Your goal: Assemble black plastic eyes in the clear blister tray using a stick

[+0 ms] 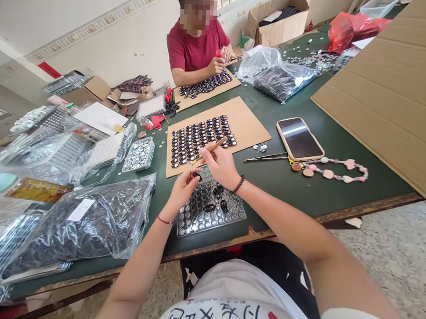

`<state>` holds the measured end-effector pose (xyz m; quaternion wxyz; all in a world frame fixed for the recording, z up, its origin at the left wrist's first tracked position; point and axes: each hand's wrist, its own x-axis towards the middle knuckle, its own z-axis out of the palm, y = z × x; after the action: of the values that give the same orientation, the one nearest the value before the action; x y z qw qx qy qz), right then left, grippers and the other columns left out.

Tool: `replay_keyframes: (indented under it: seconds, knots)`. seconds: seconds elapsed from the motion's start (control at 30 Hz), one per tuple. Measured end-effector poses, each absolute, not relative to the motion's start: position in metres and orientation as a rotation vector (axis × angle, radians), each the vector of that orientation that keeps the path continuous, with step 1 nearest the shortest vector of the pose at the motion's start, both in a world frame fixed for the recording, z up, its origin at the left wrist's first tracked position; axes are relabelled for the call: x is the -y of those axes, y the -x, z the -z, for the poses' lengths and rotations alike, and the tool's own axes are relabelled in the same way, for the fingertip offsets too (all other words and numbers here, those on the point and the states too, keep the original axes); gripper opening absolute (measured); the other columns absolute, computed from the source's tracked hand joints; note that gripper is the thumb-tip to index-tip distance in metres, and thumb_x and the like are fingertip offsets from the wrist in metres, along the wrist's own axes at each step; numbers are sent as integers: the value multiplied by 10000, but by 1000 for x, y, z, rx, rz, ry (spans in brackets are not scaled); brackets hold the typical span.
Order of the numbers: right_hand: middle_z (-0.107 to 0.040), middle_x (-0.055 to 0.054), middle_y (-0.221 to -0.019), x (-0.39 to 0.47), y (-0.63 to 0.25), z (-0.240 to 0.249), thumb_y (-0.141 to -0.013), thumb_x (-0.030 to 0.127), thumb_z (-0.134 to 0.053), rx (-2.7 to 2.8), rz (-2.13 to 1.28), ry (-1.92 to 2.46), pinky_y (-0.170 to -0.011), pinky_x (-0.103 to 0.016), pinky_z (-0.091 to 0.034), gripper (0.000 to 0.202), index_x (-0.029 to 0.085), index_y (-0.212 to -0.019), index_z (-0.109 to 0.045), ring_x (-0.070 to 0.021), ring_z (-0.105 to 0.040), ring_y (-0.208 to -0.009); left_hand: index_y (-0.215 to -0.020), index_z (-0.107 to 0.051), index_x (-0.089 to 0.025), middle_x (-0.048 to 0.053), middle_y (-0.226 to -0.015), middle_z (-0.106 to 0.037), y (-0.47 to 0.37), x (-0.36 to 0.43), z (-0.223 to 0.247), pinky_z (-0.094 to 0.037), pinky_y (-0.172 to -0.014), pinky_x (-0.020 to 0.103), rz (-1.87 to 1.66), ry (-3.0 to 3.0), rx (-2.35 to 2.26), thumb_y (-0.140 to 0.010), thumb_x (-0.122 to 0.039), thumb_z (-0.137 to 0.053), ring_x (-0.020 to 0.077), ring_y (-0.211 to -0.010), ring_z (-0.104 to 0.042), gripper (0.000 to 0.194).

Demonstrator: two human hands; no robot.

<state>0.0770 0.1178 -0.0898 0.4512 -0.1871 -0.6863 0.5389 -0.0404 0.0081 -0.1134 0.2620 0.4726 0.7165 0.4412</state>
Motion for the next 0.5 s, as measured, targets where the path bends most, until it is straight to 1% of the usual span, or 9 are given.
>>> replay_keyframes:
  seconds: [0.07, 0.13, 0.23, 0.3, 0.37, 0.43, 0.5]
  knots:
    - [-568, 5, -604, -111, -80, 89, -867, 452, -388, 1814, -1220, 437, -478, -214, -360, 316, 179, -755, -501, -86, -475, -477, -922, -586, -183, -23, -587, -486, 45, -6, 115, -354, -513, 215, -1230, -1250, -1940, -763, -320, -526, 96, -522, -447, 218]
    - [-572, 2, -608, -106, -82, 88, -886, 418, -365, 1909, -1127, 403, -517, -223, -365, 310, 181, -741, -504, -96, -493, -511, -855, -588, -172, -10, -605, -526, 48, -5, 117, -382, -497, 213, -1284, -1188, -1939, -728, -358, -573, 98, -518, -478, 225]
    - [-571, 0, -610, -102, -84, 91, -909, 375, -319, 1968, -1072, 371, -546, -225, -365, 313, 185, -738, -500, -106, -514, -545, -820, -598, -164, 1, -601, -564, 51, -4, 119, -429, -496, 226, -1320, -1123, -1920, -712, -387, -586, 110, -505, -521, 248]
    - [-575, -10, -632, -102, -84, 95, -914, 365, -300, 2016, -1007, 363, -551, -229, -360, 316, 185, -746, -498, -113, -519, -561, -815, -616, -160, 12, -604, -589, 51, -4, 117, -465, -521, 249, -1326, -1085, -1902, -702, -389, -595, 133, -534, -560, 256]
    - [-576, -22, -652, -103, -83, 98, -913, 371, -286, 2092, -889, 358, -553, -237, -352, 324, 184, -761, -502, -121, -512, -565, -821, -635, -160, 24, -626, -615, 51, -4, 115, -490, -547, 276, -1342, -1042, -1894, -654, -371, -647, 155, -568, -588, 269]
    - [-574, -31, -653, -103, -82, 100, -912, 376, -272, 2162, -772, 354, -558, -247, -349, 336, 184, -771, -510, -131, -510, -575, -864, -647, -168, 32, -668, -636, 52, -4, 113, -504, -574, 297, -1363, -1012, -1869, -611, -339, -690, 167, -589, -600, 309]
    - [-580, -38, -659, -102, -81, 102, -912, 366, -263, 2195, -716, 344, -576, -254, -355, 339, 183, -780, -516, -140, -519, -598, -910, -650, -177, 34, -682, -644, 53, -3, 111, -510, -592, 304, -1364, -994, -1825, -608, -317, -697, 169, -603, -606, 336]
